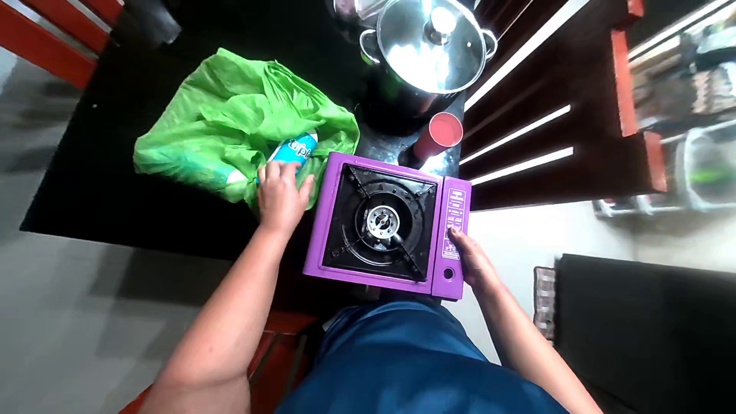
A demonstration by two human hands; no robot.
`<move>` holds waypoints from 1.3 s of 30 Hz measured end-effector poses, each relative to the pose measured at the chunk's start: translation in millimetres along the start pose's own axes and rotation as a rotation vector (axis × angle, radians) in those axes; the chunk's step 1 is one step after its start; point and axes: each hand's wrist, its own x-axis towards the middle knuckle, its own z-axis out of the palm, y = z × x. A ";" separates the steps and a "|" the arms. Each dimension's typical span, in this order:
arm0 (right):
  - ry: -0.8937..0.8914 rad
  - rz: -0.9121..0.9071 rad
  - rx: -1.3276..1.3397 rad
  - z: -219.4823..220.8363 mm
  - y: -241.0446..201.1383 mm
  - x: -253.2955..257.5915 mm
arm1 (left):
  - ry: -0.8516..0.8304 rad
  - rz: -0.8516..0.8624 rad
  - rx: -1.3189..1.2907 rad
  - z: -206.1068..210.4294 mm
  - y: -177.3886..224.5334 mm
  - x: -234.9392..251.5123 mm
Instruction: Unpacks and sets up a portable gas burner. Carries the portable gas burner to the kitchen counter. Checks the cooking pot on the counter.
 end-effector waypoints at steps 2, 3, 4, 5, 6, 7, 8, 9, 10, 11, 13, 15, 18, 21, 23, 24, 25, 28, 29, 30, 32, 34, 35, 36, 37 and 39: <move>0.014 -0.006 -0.006 1.8 1.2 1.6 | -0.019 -0.056 0.079 -2.1 -1.2 30.0; 0.014 -0.013 -0.010 2.6 1.8 2.5 | -0.059 -0.109 0.119 -0.6 -2.6 43.8; 0.006 -0.021 -0.012 3.3 2.5 3.3 | -0.108 -0.166 0.149 1.1 -4.4 56.0; 0.003 -0.029 -0.015 4.4 3.2 3.6 | -0.155 -0.220 0.171 2.6 -6.3 66.1; 0.004 -0.034 -0.018 5.3 3.8 3.8 | -0.189 -0.260 0.176 4.0 -8.4 74.5; 0.004 -0.034 -0.020 5.7 4.1 3.8 | -0.204 -0.284 0.157 4.9 -10.3 81.2; 0.005 -0.033 -0.023 6.1 4.0 3.1 | -0.203 -0.298 0.107 4.7 -11.5 85.4; 0.008 -0.031 -0.022 6.4 3.5 2.4 | -0.182 -0.305 0.030 3.8 -11.7 87.1; 0.007 -0.028 -0.022 6.6 2.6 2.3 | -0.131 -0.302 -0.092 2.4 -11.2 86.7; 0.005 -0.028 -0.021 6.6 2.1 2.9 | -0.058 -0.287 -0.256 1.5 -10.3 85.7; 0.000 -0.025 -0.025 4.8 2.2 3.7 | 0.097 -0.232 -0.612 7.7 -11.1 86.1; -0.001 -0.018 -0.036 3.3 2.1 4.5 | 0.220 -0.161 -0.850 17.0 -11.8 90.4; -0.003 -0.012 -0.033 3.8 0.8 5.1 | 0.357 0.040 -0.967 30.5 -18.8 102.2; 0.007 -0.008 -0.034 5.1 -0.7 4.2 | 0.381 0.098 -0.915 35.1 -24.2 111.4; 0.017 -0.004 -0.040 4.6 -0.7 3.6 | 0.310 0.046 -0.779 29.7 -24.5 109.0; 0.018 -0.004 -0.042 4.4 -0.4 4.2 | 0.256 0.014 -0.680 25.6 -26.0 106.6; 0.016 -0.003 -0.044 4.1 0.2 5.1 | 0.194 -0.021 -0.544 20.1 -29.3 103.1; 0.021 0.001 -0.050 3.7 1.6 7.3 | -0.032 -0.064 0.011 -5.4 -47.6 86.5; 0.022 0.000 -0.051 3.5 1.5 7.4 | -0.076 -0.060 0.158 -13.9 -54.7 79.1; 0.016 -0.003 -0.050 3.1 1.5 7.4 | -0.098 -0.066 0.253 -22.4 -60.5 70.3; 0.012 -0.007 -0.047 3.3 1.7 7.1 | -0.094 -0.111 0.303 -40.1 -70.1 52.0; 0.020 -0.005 -0.046 4.1 1.5 6.4 | -0.092 -0.170 0.263 -57.0 -78.9 37.8; 0.020 -0.004 -0.044 4.1 1.4 6.5 | -0.106 -0.193 0.242 -65.1 -81.1 33.1; 0.020 -0.004 -0.045 4.0 1.5 6.5 | -0.118 -0.207 0.227 -72.0 -82.3 29.1; 0.017 -0.007 -0.045 3.8 1.8 6.8 | -0.117 -0.211 0.212 -77.2 -83.8 24.9; 0.007 -0.013 -0.040 3.8 2.4 7.8 | -0.065 -0.215 0.179 -85.5 -85.8 15.0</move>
